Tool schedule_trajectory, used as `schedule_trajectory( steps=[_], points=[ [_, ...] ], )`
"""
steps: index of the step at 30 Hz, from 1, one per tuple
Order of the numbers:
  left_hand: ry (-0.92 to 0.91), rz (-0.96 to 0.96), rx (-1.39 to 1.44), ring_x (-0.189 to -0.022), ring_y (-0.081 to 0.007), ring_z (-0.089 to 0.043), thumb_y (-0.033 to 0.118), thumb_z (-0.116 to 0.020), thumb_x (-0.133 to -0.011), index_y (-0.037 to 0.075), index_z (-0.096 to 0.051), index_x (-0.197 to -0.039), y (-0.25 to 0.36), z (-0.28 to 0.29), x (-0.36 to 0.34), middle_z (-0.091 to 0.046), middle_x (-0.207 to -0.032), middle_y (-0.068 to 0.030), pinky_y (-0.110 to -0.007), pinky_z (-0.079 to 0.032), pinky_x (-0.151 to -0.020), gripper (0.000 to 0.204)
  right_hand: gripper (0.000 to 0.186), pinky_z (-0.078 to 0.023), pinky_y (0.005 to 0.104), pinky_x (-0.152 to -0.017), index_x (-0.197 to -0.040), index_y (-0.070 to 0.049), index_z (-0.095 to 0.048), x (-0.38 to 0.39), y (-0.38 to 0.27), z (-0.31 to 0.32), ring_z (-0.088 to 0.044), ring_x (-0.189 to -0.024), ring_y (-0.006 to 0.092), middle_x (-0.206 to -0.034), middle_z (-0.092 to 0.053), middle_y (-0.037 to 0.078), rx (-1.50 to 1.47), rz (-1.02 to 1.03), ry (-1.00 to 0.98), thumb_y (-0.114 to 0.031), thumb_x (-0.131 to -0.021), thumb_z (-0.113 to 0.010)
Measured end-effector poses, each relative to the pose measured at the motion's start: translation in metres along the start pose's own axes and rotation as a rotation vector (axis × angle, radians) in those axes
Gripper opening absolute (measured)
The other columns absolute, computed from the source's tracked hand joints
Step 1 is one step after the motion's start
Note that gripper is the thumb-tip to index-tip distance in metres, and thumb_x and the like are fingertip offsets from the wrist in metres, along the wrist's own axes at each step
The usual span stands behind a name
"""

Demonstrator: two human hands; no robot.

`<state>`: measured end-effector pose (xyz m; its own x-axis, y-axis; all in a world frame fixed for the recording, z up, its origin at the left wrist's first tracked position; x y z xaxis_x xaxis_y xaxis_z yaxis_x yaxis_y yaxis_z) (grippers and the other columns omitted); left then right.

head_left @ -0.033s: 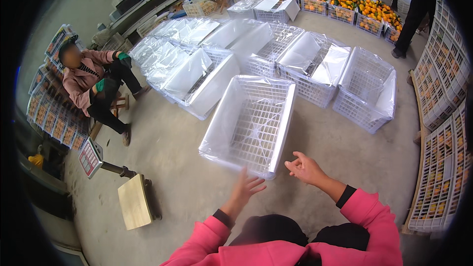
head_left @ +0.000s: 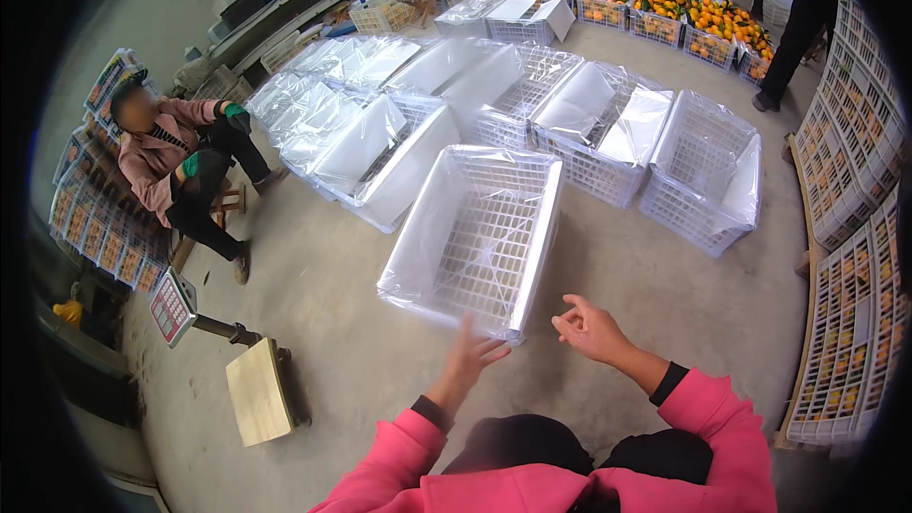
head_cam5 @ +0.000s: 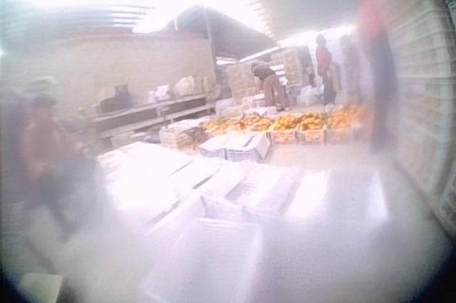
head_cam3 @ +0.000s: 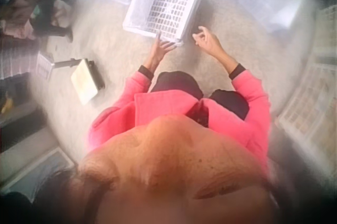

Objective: The person wraps white plastic crates with clear plastic film. They pull the film over each crate, tuck it into the sides, and smooth it down. The person handles several crates one at a time, stacking the wrapped crates nearby.

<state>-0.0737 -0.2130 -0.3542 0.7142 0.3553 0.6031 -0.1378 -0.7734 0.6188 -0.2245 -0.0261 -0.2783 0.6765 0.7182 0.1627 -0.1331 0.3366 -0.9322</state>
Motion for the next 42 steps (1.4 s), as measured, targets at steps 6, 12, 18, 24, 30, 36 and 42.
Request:
schedule_trajectory(
  steps=[6, 12, 18, 24, 30, 36, 42],
  points=[
    [-0.027, -0.005, -0.126, -0.118, -0.0561, -0.048, 0.031, -0.06, -0.089, -0.009, -0.008, -0.143, 0.039, 0.001, -0.085, -0.022, -0.141, -0.0431, -0.059, -0.054, -0.092, 0.085, 0.032, -0.053, 0.0322, -0.07, -0.12, -0.002, -0.057, 0.052, -0.01, 0.002, -0.069, -0.076, 0.0188, -0.09, -0.07, 0.01, 0.014, -0.076, -0.067, -0.019, -0.094, -0.056],
    [0.135, -0.161, -0.231, -0.103, -0.0467, -0.061, 0.031, -0.049, -0.091, -0.005, -0.037, -0.134, 0.124, 0.03, -0.162, -0.055, -0.12, -0.029, -0.056, -0.057, -0.083, 0.057, 0.026, -0.053, 0.0343, -0.071, -0.115, -0.004, -0.061, 0.053, 0.008, 0.053, -0.069, -0.078, 0.0223, -0.096, -0.067, 0.012, 0.173, -0.042, 0.101, -0.014, -0.091, -0.058],
    [0.202, -0.217, -0.292, -0.116, -0.0438, -0.054, 0.059, -0.057, -0.089, -0.001, -0.025, -0.147, 0.169, 0.052, -0.173, -0.043, -0.135, -0.0341, -0.05, -0.052, -0.093, 0.09, 0.037, -0.053, 0.0405, -0.076, -0.123, -0.004, -0.055, 0.022, 0.051, 0.196, -0.067, -0.089, 0.029, -0.121, -0.057, 0.015, 0.45, 0.016, 0.527, -0.011, -0.087, -0.062],
    [0.3, -0.364, -0.463, -0.112, -0.0344, -0.057, 0.037, -0.06, -0.092, -0.001, -0.041, -0.138, 0.093, 0.048, -0.073, -0.05, -0.129, -0.0212, -0.046, -0.054, -0.086, 0.063, 0.062, -0.053, 0.0473, -0.082, -0.139, -0.006, -0.038, -0.023, 0.096, 0.311, -0.065, -0.097, 0.0372, -0.14, -0.044, 0.014, 0.978, -0.195, 0.774, -0.015, -0.085, -0.067],
    [-0.141, 0.215, -0.553, -0.097, -0.026, -0.063, 0.021, -0.055, -0.095, -0.005, -0.057, -0.121, -0.059, 0.0, 0.003, -0.062, -0.112, -0.0161, -0.039, -0.053, -0.086, 0.036, 0.035, -0.056, 0.0452, -0.07, -0.115, -0.004, -0.055, -0.025, 0.136, 0.348, -0.069, -0.084, 0.0322, -0.111, -0.057, 0.013, 1.242, -0.389, 0.744, -0.022, -0.087, -0.067],
    [-0.317, 0.411, -0.614, -0.101, -0.0238, -0.063, 0.029, -0.056, -0.099, -0.003, -0.05, -0.128, -0.09, -0.043, 0.025, -0.063, -0.113, -0.0141, -0.039, -0.054, -0.088, 0.044, 0.011, -0.056, 0.0415, -0.057, -0.093, -0.004, -0.058, 0.037, 0.137, 0.303, -0.069, -0.065, 0.0299, -0.09, -0.059, 0.012, 1.417, -0.286, 0.592, -0.012, -0.086, -0.06],
    [-0.38, 0.467, -0.527, -0.117, -0.0369, -0.056, 0.041, -0.058, -0.097, -0.006, -0.037, -0.137, -0.109, -0.113, 0.036, -0.055, -0.125, -0.0248, -0.052, -0.05, -0.097, 0.065, 0.012, -0.05, 0.0417, -0.048, -0.087, -0.005, -0.053, 0.15, 0.094, 0.184, -0.064, -0.055, 0.0277, -0.084, -0.054, 0.012, 1.285, -0.078, 0.51, -0.004, -0.077, -0.06]
  ],
)
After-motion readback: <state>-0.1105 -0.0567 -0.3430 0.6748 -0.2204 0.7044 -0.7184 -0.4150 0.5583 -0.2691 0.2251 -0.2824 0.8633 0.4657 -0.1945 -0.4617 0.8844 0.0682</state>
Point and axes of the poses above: each hand's wrist, its own x-axis away from the middle knuckle, its own z-axis out of the back of the hand, y = z × x, the point moved 8 cm from there along -x, towards the middle knuckle
